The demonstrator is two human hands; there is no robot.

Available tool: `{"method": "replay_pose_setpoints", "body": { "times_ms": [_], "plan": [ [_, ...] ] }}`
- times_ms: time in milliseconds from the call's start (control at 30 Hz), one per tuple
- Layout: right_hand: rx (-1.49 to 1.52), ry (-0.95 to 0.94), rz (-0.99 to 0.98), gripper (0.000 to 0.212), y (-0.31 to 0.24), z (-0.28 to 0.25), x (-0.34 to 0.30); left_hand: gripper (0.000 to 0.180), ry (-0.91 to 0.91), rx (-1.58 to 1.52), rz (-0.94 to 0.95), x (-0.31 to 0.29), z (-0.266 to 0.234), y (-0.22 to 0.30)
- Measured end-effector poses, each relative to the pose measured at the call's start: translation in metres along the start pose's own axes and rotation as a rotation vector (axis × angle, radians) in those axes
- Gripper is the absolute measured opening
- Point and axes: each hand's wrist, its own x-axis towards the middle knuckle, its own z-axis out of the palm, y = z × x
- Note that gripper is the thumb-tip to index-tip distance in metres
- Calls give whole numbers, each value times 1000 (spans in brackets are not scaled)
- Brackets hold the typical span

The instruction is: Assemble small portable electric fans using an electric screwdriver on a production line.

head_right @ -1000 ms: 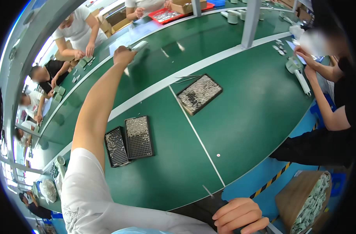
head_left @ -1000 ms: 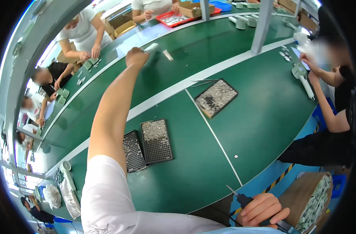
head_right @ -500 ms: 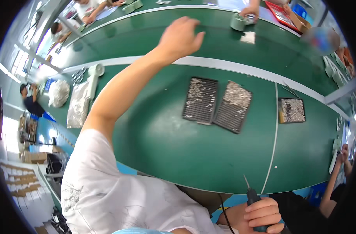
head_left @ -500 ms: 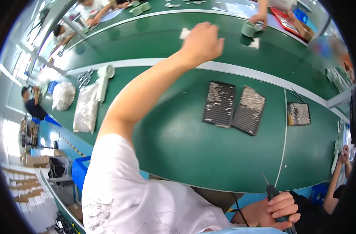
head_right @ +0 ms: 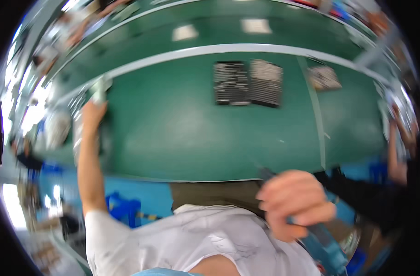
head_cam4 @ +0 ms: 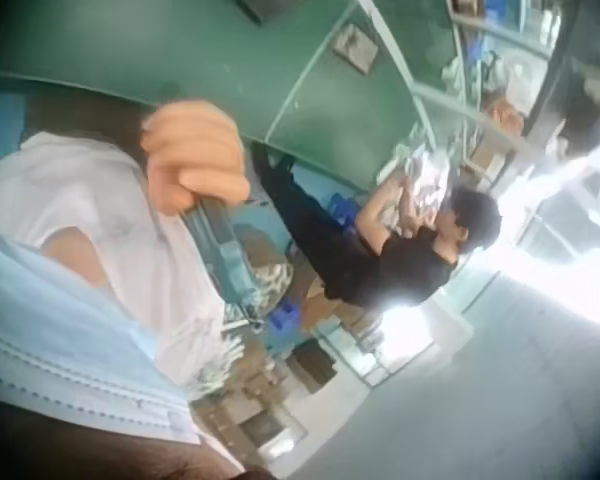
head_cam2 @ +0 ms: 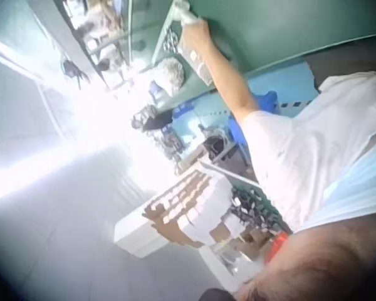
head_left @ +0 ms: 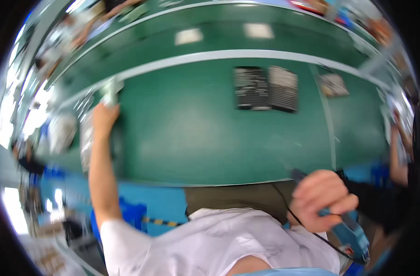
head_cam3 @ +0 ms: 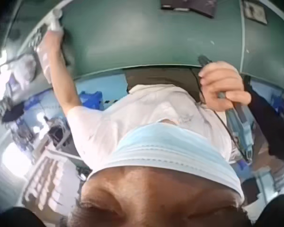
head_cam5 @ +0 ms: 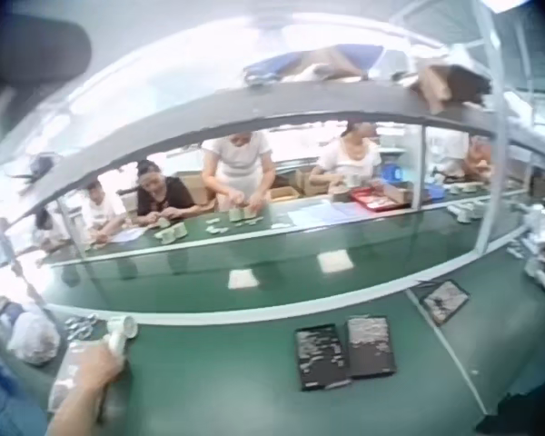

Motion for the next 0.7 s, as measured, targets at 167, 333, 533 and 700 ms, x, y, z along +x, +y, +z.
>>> {"method": "replay_pose_setpoints", "body": {
  "times_ms": [167,333,533,700],
  "plan": [
    [-59,-169,-57,27,-13,3,9,33,110,241,-4,0,9,-41],
    [-83,-58,-58,27,-22,1,4,24,195,58,261,-65,-10,64],
    [-117,-32,-69,26,-14,-7,-3,24,201,-114,430,-142,-23,164],
    [-168,29,-1,34,-20,-17,-14,48,67,-299,388,-167,-18,188]
  ]
}}
